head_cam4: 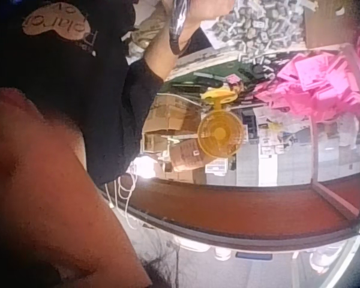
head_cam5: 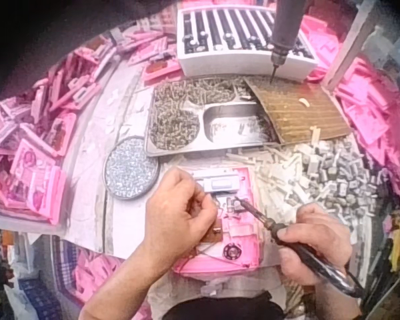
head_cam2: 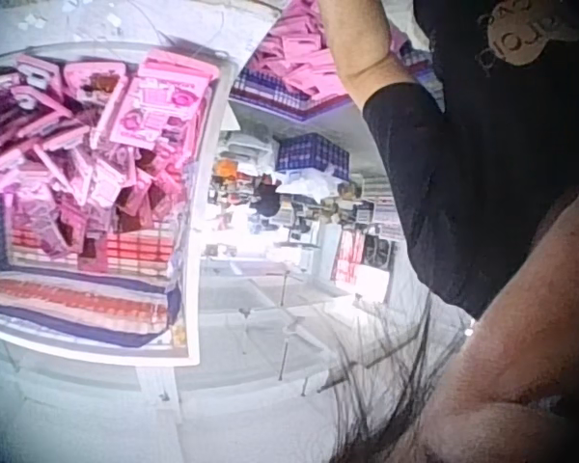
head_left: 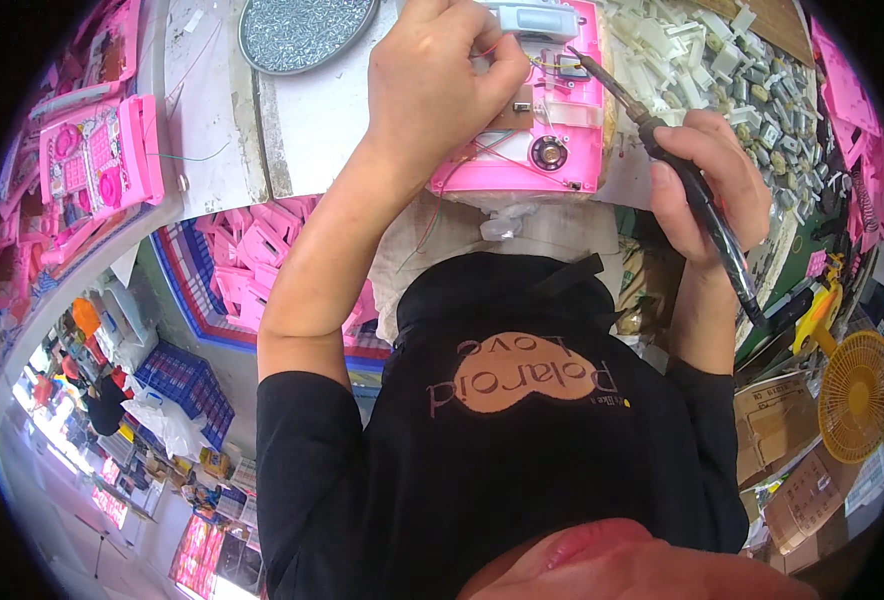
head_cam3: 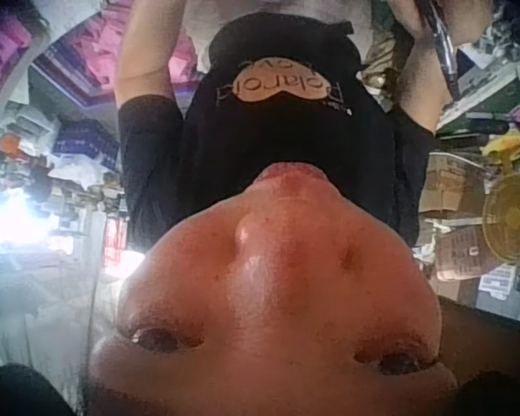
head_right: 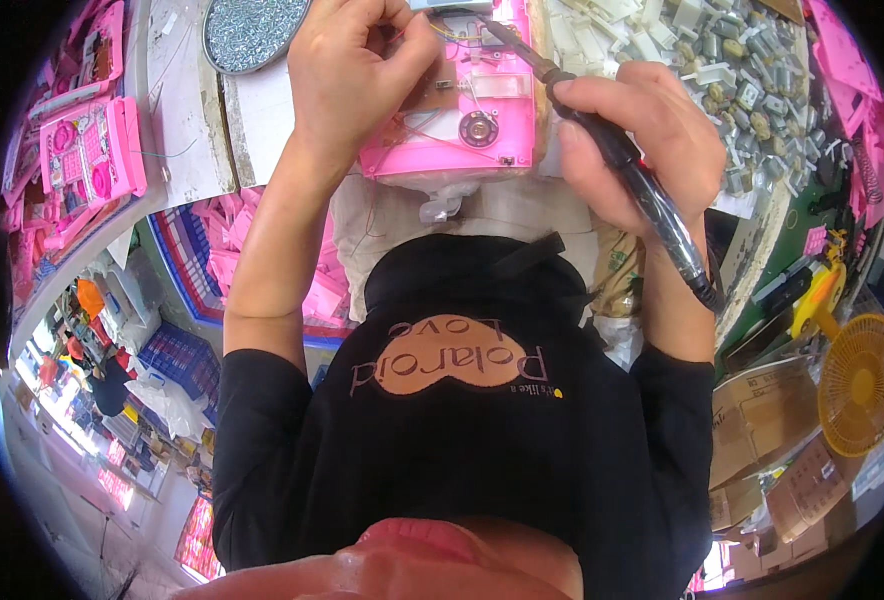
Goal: Assembling and soldering components for a pink electronic toy device.
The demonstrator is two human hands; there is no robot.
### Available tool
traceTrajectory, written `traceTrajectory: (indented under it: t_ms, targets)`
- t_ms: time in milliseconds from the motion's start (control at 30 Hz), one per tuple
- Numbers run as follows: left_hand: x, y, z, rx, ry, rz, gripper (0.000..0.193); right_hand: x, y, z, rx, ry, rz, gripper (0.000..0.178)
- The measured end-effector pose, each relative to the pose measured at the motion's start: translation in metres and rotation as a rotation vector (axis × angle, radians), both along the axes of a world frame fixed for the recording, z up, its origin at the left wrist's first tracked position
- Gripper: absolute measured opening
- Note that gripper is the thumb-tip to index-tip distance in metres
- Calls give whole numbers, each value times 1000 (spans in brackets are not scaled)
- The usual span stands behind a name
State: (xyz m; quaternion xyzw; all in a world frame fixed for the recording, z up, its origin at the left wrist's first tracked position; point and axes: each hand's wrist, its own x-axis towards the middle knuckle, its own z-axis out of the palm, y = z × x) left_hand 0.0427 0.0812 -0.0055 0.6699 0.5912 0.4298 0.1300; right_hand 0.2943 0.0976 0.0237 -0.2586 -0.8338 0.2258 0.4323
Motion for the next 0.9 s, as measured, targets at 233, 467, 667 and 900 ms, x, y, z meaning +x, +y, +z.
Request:
traceTrajectory:
  t_ms: [233,467,667,900]
  targets:
    - [-1,-2,1,-26,-14,-6,13,2,0,1,-43,36,-1,27]
    - [4,-9,18,132,0,-16,14,13,2,2,-53,87,-59,26]
    - [14,10,44,171,507,-445,13,21,2,7,-51,67,-120,26]
    - [-3,25,17,130,290,-672,12,34,-9,12,-196,106,-177,27]
